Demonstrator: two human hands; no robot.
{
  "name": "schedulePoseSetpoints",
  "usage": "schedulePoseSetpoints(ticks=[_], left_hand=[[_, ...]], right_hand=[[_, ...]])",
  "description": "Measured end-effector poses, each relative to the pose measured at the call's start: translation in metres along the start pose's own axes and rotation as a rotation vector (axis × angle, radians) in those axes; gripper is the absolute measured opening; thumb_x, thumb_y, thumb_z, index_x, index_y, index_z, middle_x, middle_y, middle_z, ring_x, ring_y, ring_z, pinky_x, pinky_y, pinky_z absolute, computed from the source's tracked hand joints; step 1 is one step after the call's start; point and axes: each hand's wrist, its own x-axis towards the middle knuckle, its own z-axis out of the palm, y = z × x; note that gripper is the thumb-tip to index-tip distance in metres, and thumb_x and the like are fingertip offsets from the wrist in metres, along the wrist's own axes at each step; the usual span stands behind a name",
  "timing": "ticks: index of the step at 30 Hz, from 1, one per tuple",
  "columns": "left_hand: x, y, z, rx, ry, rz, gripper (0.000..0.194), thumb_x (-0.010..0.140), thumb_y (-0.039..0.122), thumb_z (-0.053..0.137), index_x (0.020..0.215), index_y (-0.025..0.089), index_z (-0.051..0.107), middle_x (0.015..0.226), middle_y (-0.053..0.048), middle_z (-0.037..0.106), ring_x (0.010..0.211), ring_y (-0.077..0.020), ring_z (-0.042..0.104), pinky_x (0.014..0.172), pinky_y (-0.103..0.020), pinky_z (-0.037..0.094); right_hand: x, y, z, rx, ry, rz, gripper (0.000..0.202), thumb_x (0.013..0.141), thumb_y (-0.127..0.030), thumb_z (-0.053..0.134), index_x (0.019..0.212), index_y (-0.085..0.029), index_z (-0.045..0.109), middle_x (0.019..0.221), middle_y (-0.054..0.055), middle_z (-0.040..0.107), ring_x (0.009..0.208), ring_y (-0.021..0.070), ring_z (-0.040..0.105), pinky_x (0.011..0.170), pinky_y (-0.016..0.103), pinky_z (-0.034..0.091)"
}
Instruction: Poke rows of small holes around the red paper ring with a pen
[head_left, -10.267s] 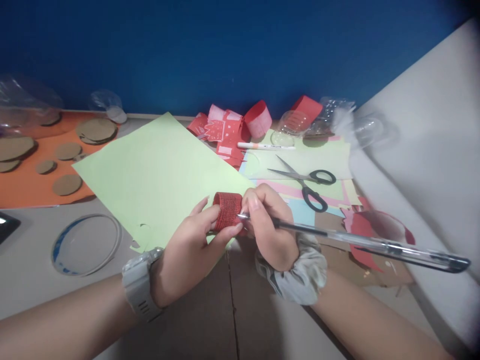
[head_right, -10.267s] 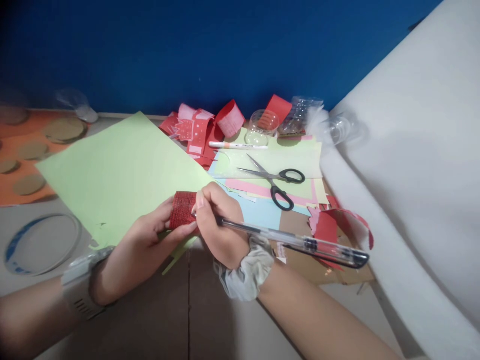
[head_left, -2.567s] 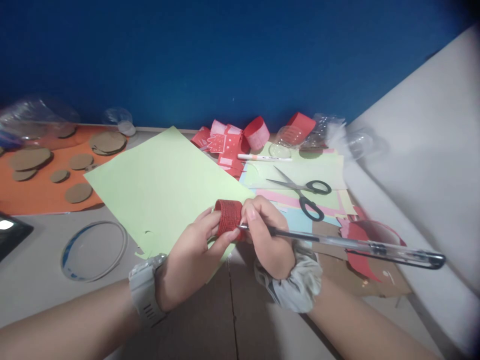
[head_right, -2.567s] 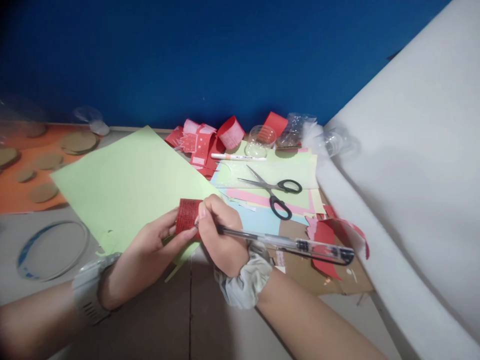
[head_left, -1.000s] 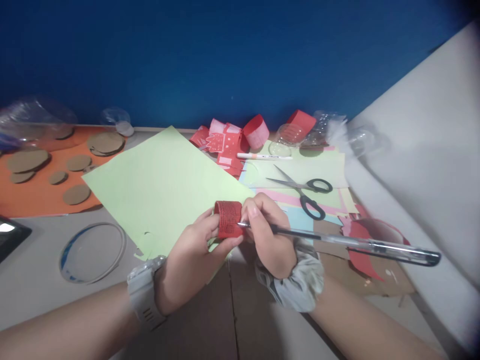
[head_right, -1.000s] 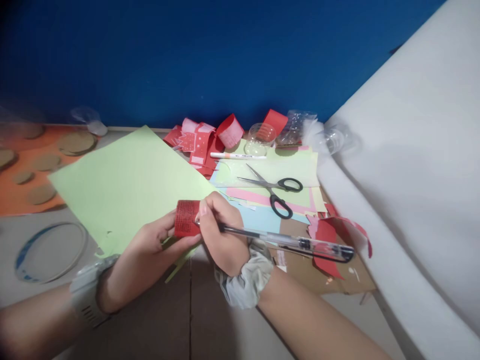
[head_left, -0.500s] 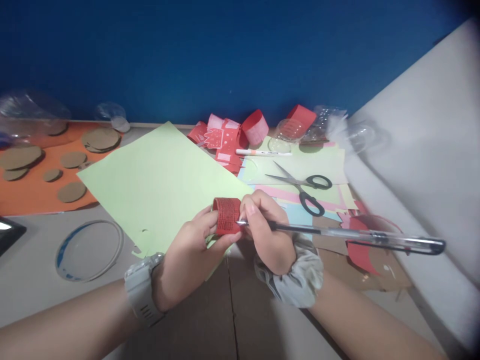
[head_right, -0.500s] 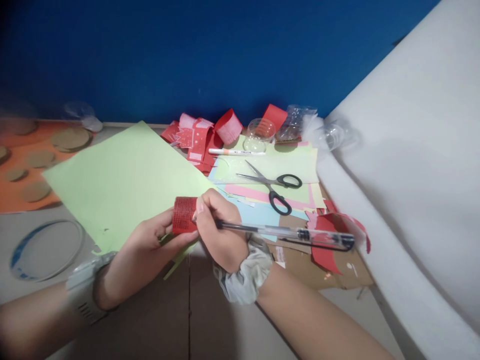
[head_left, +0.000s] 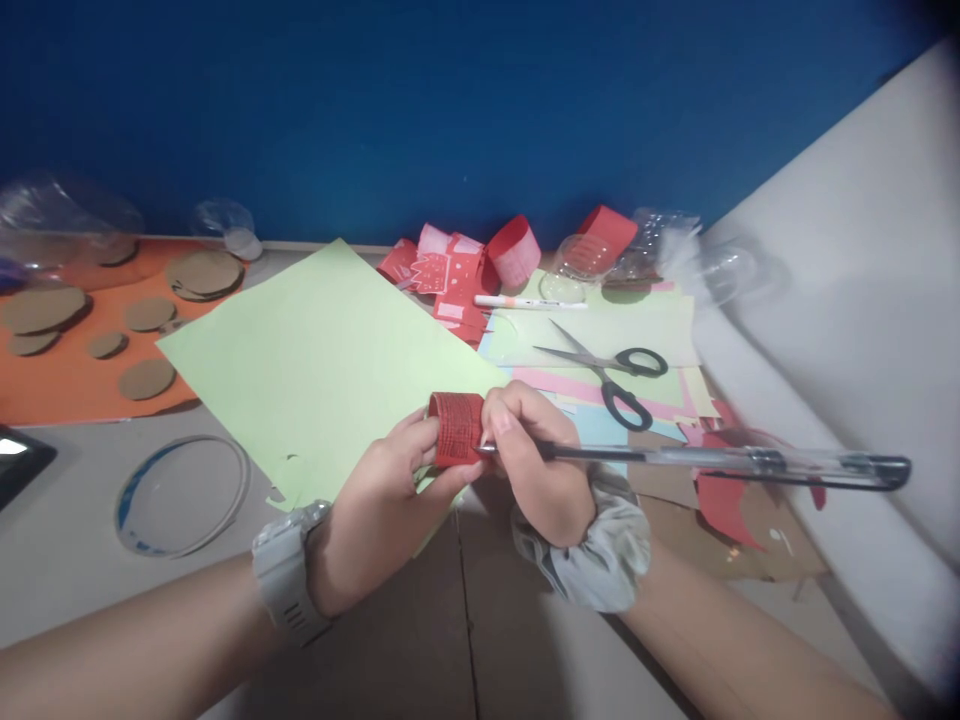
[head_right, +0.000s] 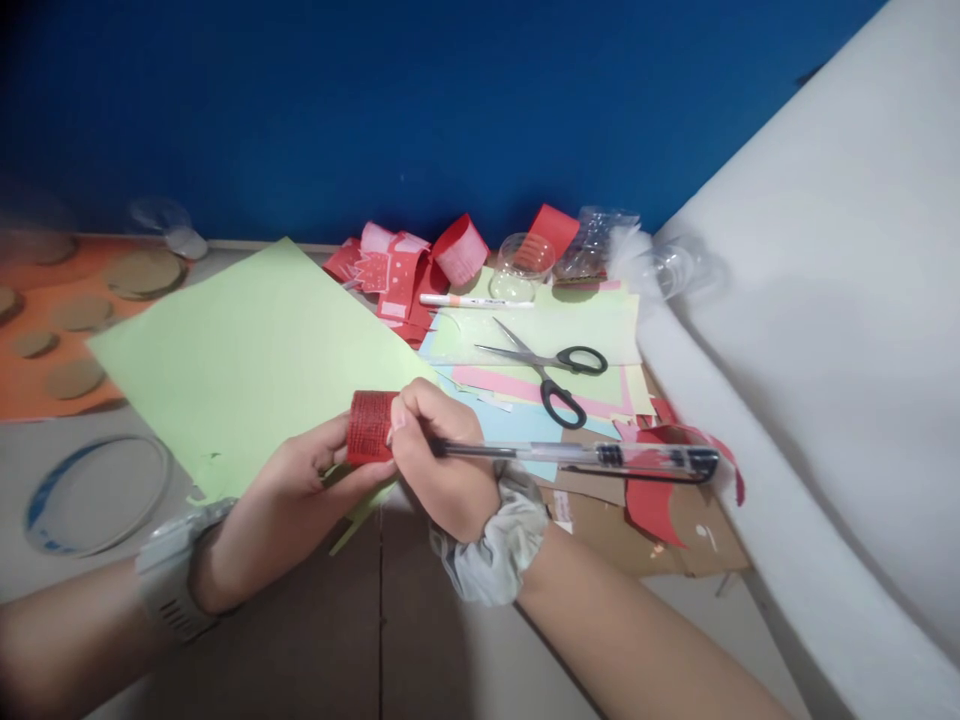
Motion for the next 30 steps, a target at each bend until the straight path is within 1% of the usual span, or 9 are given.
schedulePoseSetpoints(ticks=[3, 6, 8, 13, 20, 26, 30], left_hand=[[-0.0002, 0.0020, 0.0001, 0.014, 0.006, -0.005, 0.017, 0.091, 0.019, 0.067, 0.107, 0.017, 0.071, 0.119, -0.007, 0.075, 0.106, -0.0205, 0.069, 0.095, -0.028, 0.051], [-0.0007, 0.0053, 0.0007, -0.002, 0.005, -0.012, 0.016, 0.091, 0.020, 0.068, 0.107, 0.017, 0.071, 0.117, -0.007, 0.075, 0.104, -0.0198, 0.070, 0.093, -0.027, 0.052], [-0.0010, 0.0064, 0.0006, -0.017, 0.000, -0.010, 0.016, 0.091, 0.020, 0.067, 0.106, 0.017, 0.070, 0.116, -0.006, 0.076, 0.103, -0.0192, 0.071, 0.091, -0.026, 0.053], [-0.0015, 0.0051, -0.0006, 0.011, 0.003, 0.001, 0.018, 0.090, 0.017, 0.068, 0.108, 0.017, 0.070, 0.116, -0.006, 0.076, 0.104, -0.0192, 0.071, 0.093, -0.026, 0.052], [-0.0017, 0.0050, -0.0010, 0.030, 0.009, 0.009, 0.015, 0.091, 0.020, 0.068, 0.105, 0.017, 0.071, 0.115, -0.006, 0.077, 0.103, -0.0196, 0.071, 0.094, -0.027, 0.053], [-0.0003, 0.0055, -0.0014, 0.056, 0.009, 0.002, 0.016, 0.090, 0.019, 0.068, 0.106, 0.018, 0.071, 0.115, -0.007, 0.077, 0.104, -0.0222, 0.071, 0.095, -0.030, 0.053], [0.0005, 0.0062, -0.0006, 0.082, 0.034, 0.021, 0.016, 0.088, 0.017, 0.070, 0.103, 0.019, 0.072, 0.113, -0.005, 0.078, 0.104, -0.0222, 0.072, 0.096, -0.030, 0.053]], right_hand=[[-0.0003, -0.0001, 0.0003, 0.010, 0.011, 0.006, 0.032, 0.104, -0.031, 0.048, 0.073, -0.022, 0.045, 0.066, -0.005, 0.040, 0.054, 0.0112, 0.033, 0.053, 0.028, 0.031], [-0.0007, -0.0003, 0.0013, 0.022, 0.036, 0.008, 0.029, 0.104, -0.030, 0.048, 0.075, -0.022, 0.047, 0.069, -0.004, 0.043, 0.053, 0.0114, 0.034, 0.052, 0.028, 0.031], [-0.0006, -0.0009, 0.0012, 0.015, 0.025, 0.009, 0.029, 0.104, -0.030, 0.048, 0.076, -0.023, 0.047, 0.069, -0.004, 0.043, 0.054, 0.0116, 0.034, 0.053, 0.028, 0.031], [0.0001, -0.0022, -0.0007, -0.029, -0.017, -0.004, 0.034, 0.103, -0.034, 0.048, 0.071, -0.022, 0.043, 0.067, -0.004, 0.040, 0.056, 0.0121, 0.034, 0.054, 0.029, 0.031], [-0.0015, 0.0016, 0.0013, 0.020, 0.048, 0.028, 0.031, 0.103, -0.037, 0.047, 0.076, -0.023, 0.047, 0.069, -0.003, 0.044, 0.054, 0.0121, 0.035, 0.052, 0.028, 0.031], [0.0007, -0.0015, -0.0011, -0.010, -0.028, -0.001, 0.033, 0.102, -0.034, 0.048, 0.072, -0.022, 0.044, 0.066, -0.004, 0.040, 0.054, 0.0118, 0.034, 0.053, 0.028, 0.031], [0.0011, -0.0011, -0.0008, 0.002, -0.014, 0.015, 0.034, 0.102, -0.036, 0.048, 0.071, -0.023, 0.043, 0.066, -0.004, 0.039, 0.054, 0.0119, 0.033, 0.052, 0.028, 0.030]])
